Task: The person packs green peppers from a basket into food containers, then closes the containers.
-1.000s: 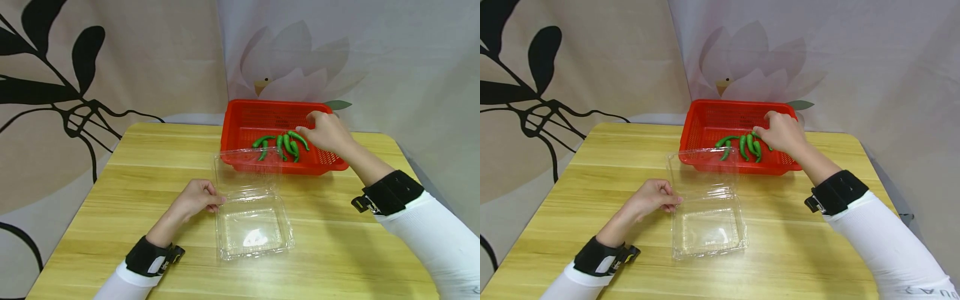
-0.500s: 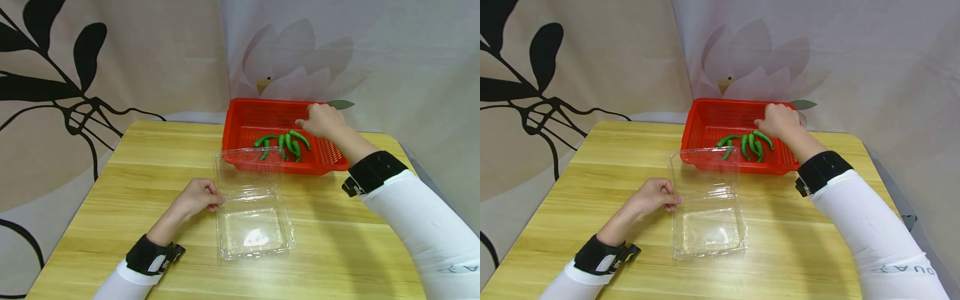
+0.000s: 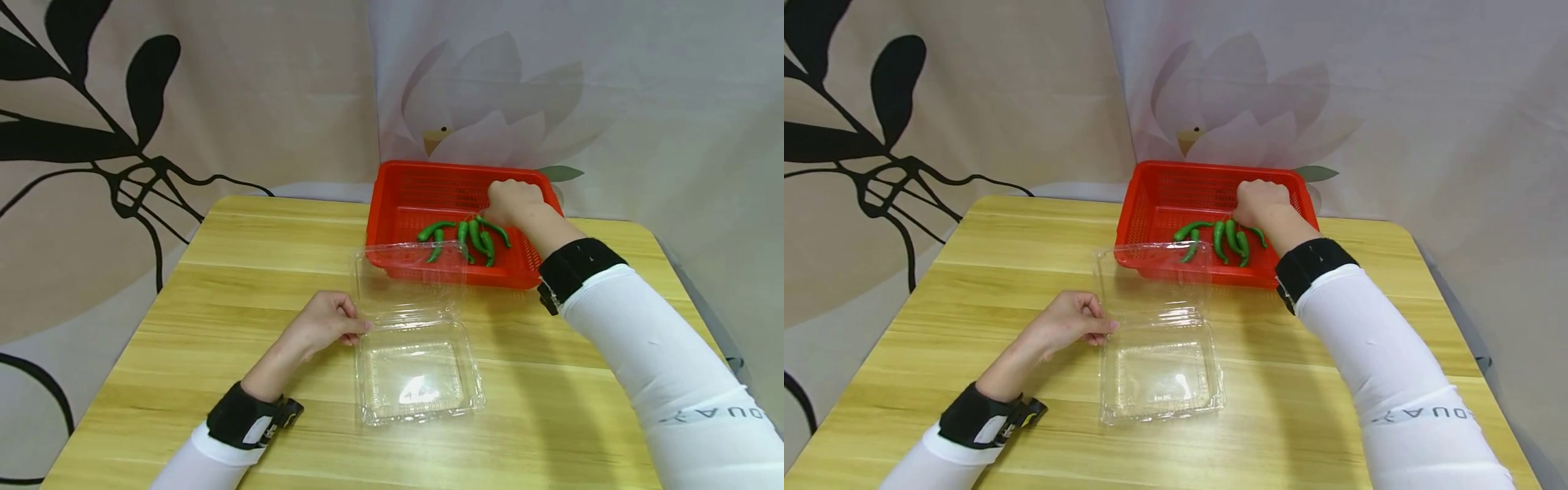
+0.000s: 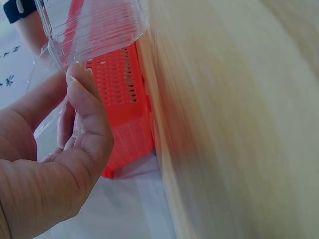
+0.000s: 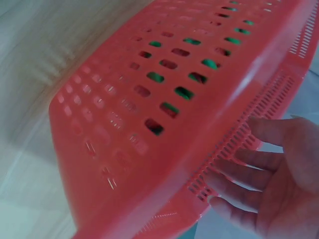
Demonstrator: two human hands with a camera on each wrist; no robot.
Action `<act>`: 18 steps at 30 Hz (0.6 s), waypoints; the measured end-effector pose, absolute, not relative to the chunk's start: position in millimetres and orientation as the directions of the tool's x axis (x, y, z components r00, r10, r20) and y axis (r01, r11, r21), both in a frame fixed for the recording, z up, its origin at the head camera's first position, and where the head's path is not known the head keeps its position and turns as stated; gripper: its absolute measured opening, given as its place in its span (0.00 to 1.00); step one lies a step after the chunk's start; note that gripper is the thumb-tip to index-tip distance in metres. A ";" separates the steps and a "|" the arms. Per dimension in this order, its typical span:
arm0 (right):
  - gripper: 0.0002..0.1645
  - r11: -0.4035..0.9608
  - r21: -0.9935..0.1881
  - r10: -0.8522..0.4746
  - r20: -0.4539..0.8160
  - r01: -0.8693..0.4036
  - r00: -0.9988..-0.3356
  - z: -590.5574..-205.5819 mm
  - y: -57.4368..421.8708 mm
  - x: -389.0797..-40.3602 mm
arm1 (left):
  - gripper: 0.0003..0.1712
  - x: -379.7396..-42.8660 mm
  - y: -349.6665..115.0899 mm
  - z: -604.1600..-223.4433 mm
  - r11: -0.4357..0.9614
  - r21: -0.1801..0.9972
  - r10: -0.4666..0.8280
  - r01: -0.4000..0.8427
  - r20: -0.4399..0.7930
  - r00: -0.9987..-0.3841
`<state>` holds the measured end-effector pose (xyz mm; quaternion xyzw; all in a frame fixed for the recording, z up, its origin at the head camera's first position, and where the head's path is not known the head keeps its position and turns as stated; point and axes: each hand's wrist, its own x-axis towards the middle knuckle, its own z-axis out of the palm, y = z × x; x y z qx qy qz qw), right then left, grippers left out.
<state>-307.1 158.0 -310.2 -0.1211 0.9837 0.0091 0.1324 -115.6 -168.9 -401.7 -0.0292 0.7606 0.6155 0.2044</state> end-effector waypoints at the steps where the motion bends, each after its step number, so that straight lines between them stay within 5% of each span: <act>1: 0.17 0.971 -0.009 -0.234 -0.271 -0.240 -0.934 -311.4 156.9 -307.8 | 0.13 -115.4 -169.4 -401.2 0.240 0.924 0.207 -0.297 -0.348 -0.914; 18: 0.06 0.948 0.063 -0.261 -0.409 -0.312 -0.874 -332.9 150.4 -315.5 | 0.13 -116.3 -169.6 -401.2 0.242 0.919 0.201 -0.310 -0.360 -0.911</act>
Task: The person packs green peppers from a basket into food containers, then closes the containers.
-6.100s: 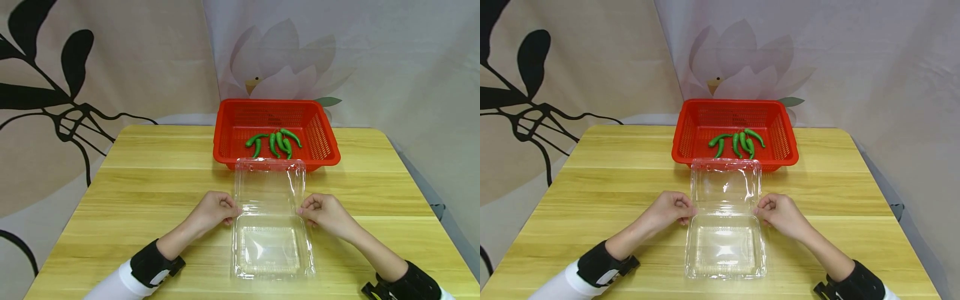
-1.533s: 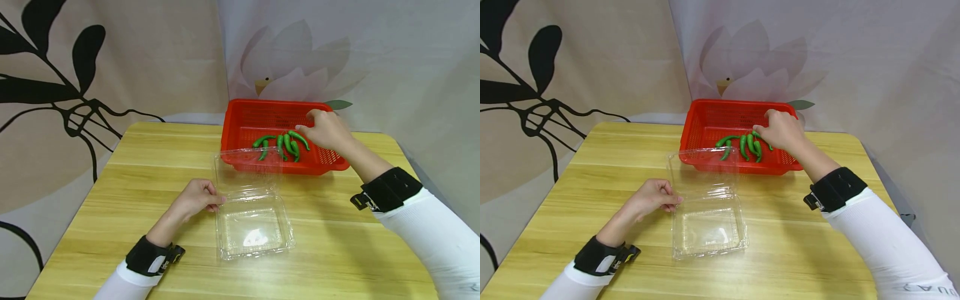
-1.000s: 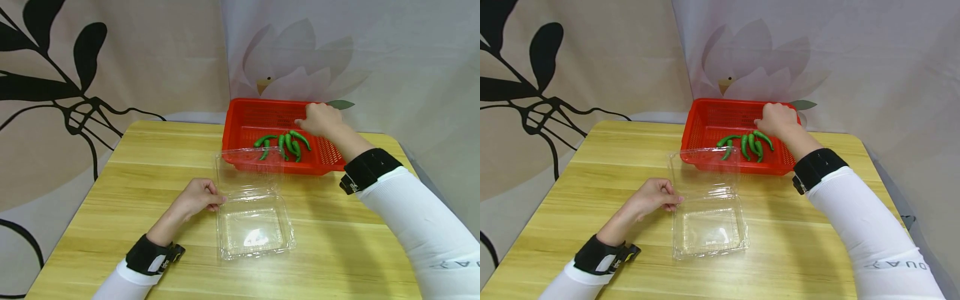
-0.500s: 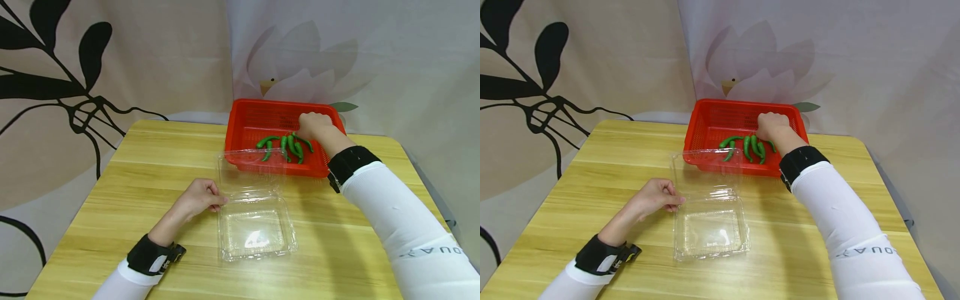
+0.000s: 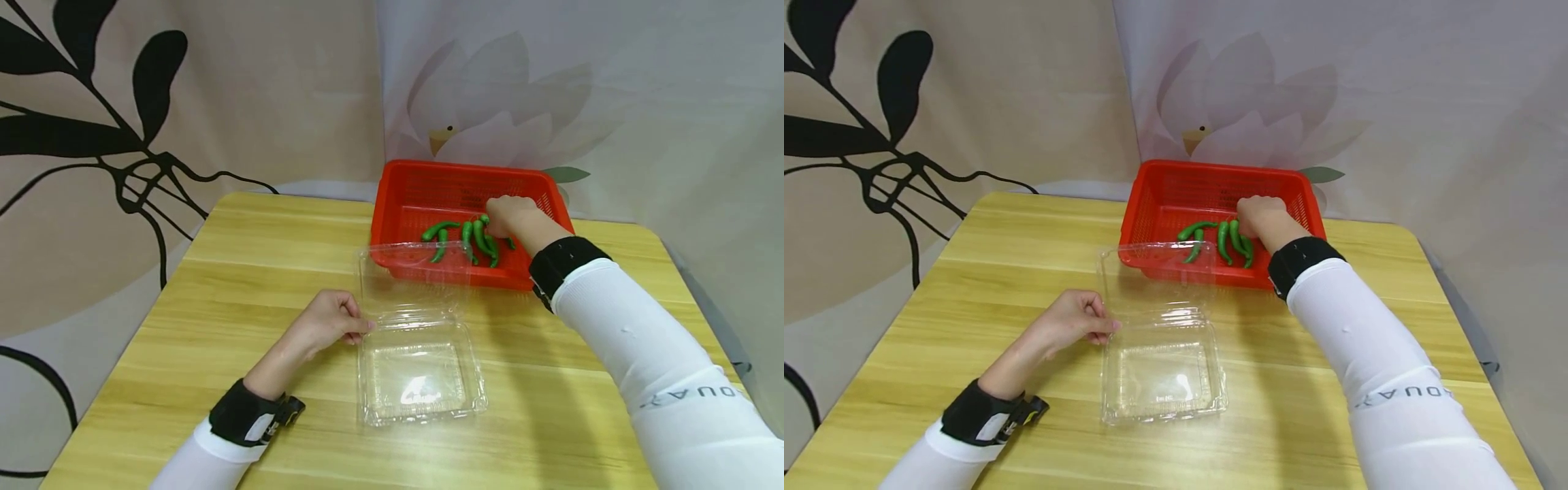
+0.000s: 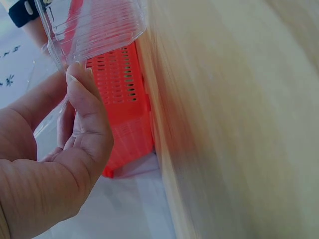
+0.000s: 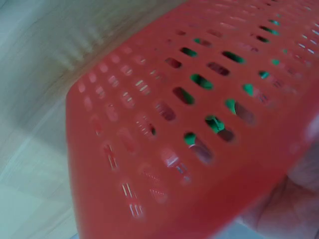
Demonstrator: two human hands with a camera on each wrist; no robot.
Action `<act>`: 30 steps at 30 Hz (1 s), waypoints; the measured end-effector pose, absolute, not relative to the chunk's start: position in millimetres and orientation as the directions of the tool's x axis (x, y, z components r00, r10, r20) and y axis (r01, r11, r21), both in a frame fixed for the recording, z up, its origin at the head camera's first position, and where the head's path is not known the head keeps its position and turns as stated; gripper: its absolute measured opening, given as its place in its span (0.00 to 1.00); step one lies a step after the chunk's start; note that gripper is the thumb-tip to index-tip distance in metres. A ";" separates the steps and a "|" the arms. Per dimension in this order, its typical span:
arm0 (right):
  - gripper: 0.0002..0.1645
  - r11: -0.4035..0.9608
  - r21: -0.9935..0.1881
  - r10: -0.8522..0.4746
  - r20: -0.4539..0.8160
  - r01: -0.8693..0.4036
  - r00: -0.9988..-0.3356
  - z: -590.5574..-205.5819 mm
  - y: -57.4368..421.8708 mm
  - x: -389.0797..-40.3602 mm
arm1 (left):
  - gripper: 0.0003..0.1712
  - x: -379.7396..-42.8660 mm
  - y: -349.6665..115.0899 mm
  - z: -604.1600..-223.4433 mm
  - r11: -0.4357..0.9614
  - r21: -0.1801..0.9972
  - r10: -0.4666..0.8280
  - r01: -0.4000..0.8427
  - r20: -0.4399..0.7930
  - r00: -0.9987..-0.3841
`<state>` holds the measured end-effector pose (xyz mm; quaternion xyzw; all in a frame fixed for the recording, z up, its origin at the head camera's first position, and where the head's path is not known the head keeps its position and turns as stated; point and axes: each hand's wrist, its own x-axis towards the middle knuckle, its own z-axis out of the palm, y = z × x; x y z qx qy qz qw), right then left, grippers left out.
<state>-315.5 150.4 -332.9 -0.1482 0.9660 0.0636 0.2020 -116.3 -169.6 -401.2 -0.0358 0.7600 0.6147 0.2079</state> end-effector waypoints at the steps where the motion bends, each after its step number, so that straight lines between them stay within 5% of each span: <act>1: 0.06 0.948 0.063 -0.259 -0.420 -0.312 -0.870 -333.1 149.6 -315.2 | 0.13 -116.7 -169.6 -401.2 0.243 0.919 0.201 -0.310 -0.360 -0.911; 21: 0.15 0.956 0.018 -0.246 -0.494 -0.293 -0.834 -360.9 145.1 -316.9 | 0.14 -117.5 -170.4 -401.4 0.240 0.916 0.198 -0.320 -0.369 -0.908; 30: 0.01 0.950 -0.022 -0.288 -0.456 -0.312 -0.842 -364.0 147.0 -314.2 | 0.14 -117.7 -170.2 -400.6 0.248 0.915 0.201 -0.319 -0.370 -0.907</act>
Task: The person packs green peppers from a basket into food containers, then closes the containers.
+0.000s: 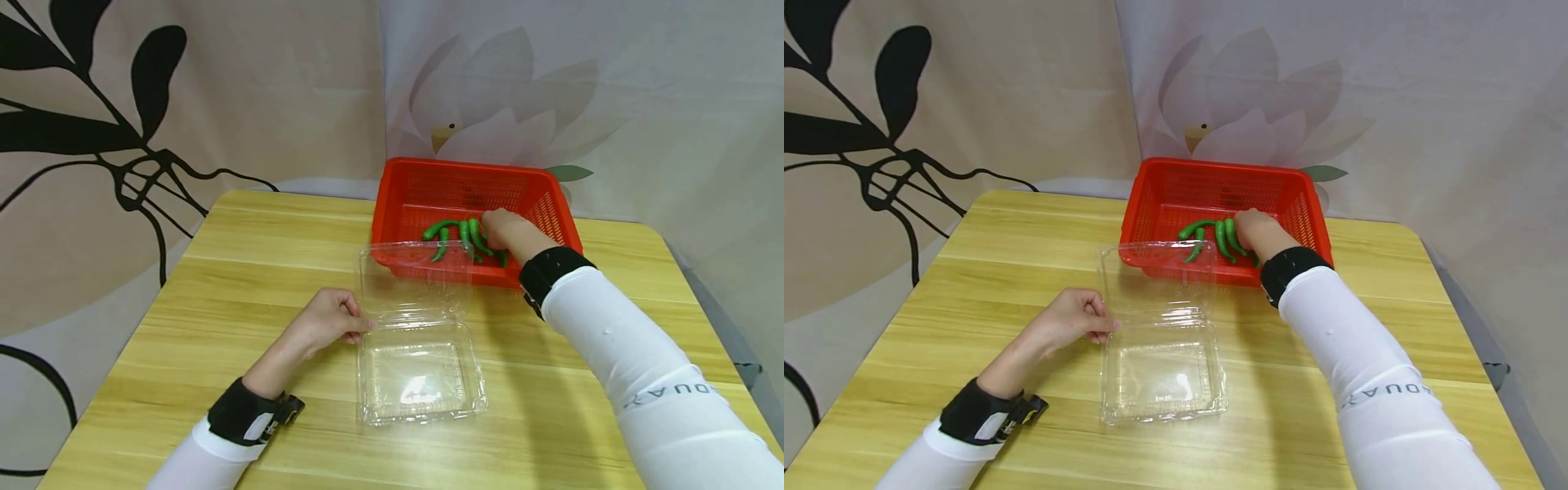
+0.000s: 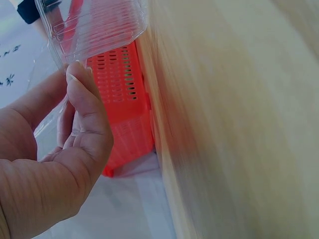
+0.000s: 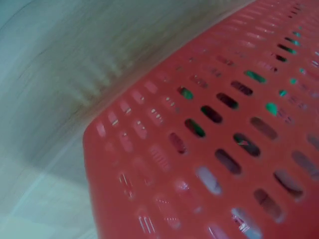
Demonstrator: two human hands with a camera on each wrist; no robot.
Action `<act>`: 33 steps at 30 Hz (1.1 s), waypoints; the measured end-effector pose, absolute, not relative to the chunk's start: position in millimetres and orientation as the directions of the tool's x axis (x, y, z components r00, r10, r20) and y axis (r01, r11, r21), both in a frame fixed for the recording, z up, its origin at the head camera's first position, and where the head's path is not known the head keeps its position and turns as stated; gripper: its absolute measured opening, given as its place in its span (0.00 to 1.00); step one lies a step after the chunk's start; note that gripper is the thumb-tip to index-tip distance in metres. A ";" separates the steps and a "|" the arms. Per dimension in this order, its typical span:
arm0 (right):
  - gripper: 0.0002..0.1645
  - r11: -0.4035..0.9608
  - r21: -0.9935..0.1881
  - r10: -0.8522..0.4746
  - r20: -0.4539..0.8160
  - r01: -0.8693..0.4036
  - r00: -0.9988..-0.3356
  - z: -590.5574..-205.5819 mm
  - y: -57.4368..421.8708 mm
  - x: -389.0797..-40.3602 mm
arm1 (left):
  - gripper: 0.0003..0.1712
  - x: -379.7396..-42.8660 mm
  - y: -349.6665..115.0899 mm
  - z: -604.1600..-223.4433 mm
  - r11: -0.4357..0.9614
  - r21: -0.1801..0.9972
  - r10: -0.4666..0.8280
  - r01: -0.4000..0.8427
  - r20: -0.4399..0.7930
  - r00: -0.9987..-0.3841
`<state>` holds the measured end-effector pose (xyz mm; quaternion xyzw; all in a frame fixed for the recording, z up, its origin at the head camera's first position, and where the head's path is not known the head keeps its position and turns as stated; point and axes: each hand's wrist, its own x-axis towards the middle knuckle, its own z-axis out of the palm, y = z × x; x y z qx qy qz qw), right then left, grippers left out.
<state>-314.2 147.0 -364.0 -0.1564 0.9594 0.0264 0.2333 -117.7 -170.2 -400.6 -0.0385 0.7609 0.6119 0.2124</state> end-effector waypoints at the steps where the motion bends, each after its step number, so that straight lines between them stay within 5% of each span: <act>1: 0.01 0.948 -0.032 -0.297 -0.450 -0.318 -0.842 -362.4 147.6 -314.4 | 0.14 -117.5 -170.6 -400.3 0.248 0.914 0.199 -0.320 -0.372 -0.907; 18: 0.19 0.952 -0.128 -0.305 -0.317 -0.278 -0.898 -328.7 176.8 -319.4 | 0.13 -117.6 -171.4 -398.1 0.256 0.908 0.201 -0.331 -0.385 -0.901; 33: 0.13 0.925 -0.217 -0.341 -0.117 -0.311 -0.933 -304.6 184.7 -293.4 | 0.12 -116.5 -172.4 -396.6 0.256 0.910 0.207 -0.327 -0.382 -0.901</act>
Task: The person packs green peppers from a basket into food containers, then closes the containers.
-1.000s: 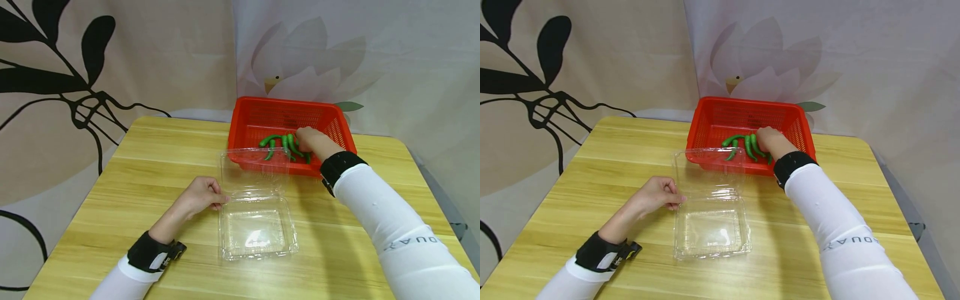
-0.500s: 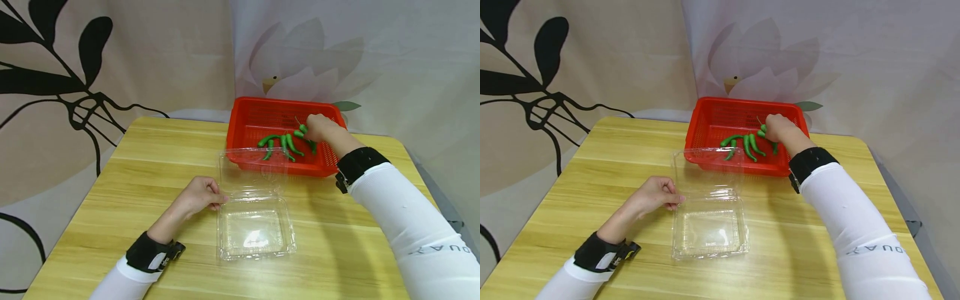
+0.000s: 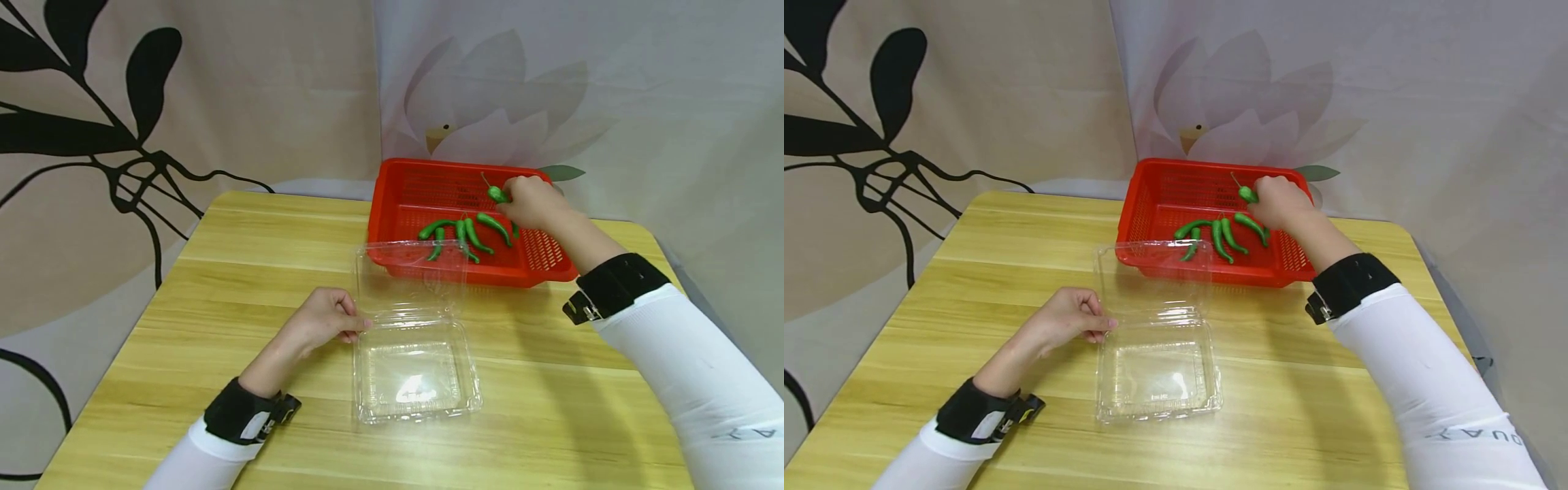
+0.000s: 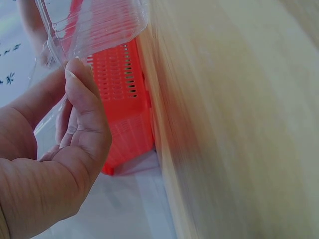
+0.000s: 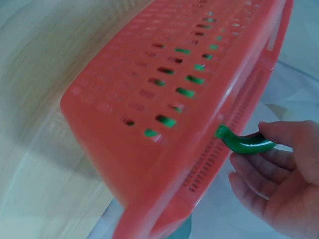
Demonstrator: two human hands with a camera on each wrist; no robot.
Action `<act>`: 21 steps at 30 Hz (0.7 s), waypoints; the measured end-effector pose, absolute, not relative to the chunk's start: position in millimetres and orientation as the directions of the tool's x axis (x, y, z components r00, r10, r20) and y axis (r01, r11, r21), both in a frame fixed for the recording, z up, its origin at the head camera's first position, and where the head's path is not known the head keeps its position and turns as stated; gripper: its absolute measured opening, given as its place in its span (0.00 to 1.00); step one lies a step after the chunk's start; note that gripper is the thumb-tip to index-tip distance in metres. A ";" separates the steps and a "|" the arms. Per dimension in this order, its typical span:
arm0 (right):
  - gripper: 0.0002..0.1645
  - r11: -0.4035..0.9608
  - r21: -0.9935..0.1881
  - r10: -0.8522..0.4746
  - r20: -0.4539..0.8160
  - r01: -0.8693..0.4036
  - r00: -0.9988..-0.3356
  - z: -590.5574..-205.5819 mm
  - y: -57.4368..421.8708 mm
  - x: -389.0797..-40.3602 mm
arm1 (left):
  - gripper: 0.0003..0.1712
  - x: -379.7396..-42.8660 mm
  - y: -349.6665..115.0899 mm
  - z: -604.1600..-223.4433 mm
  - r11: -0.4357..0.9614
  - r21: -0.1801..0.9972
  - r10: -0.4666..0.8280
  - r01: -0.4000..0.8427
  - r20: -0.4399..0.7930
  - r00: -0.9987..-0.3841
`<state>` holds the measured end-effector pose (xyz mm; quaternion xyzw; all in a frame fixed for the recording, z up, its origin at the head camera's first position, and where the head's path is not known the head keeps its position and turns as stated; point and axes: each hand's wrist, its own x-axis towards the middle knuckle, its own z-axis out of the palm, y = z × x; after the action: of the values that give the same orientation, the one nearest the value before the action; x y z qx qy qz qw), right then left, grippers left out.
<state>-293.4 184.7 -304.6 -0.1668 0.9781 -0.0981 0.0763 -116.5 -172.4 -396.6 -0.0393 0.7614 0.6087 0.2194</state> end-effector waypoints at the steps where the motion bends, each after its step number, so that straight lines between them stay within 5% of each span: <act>1: 0.14 0.920 -0.227 -0.350 -0.105 -0.321 -0.931 -303.5 184.4 -290.5 | 0.12 -116.6 -172.4 -396.4 0.258 0.910 0.209 -0.324 -0.380 -0.901; 21: 0.13 0.825 -0.301 -0.437 0.195 -0.478 -0.878 -295.9 178.6 -242.8 | 0.12 -116.8 -172.5 -397.0 0.262 0.913 0.222 -0.313 -0.372 -0.901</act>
<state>-242.8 178.6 -295.9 -0.2400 0.9535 -0.1728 -0.0587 -116.8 -172.5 -397.0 -0.0298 0.7631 0.6069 0.2201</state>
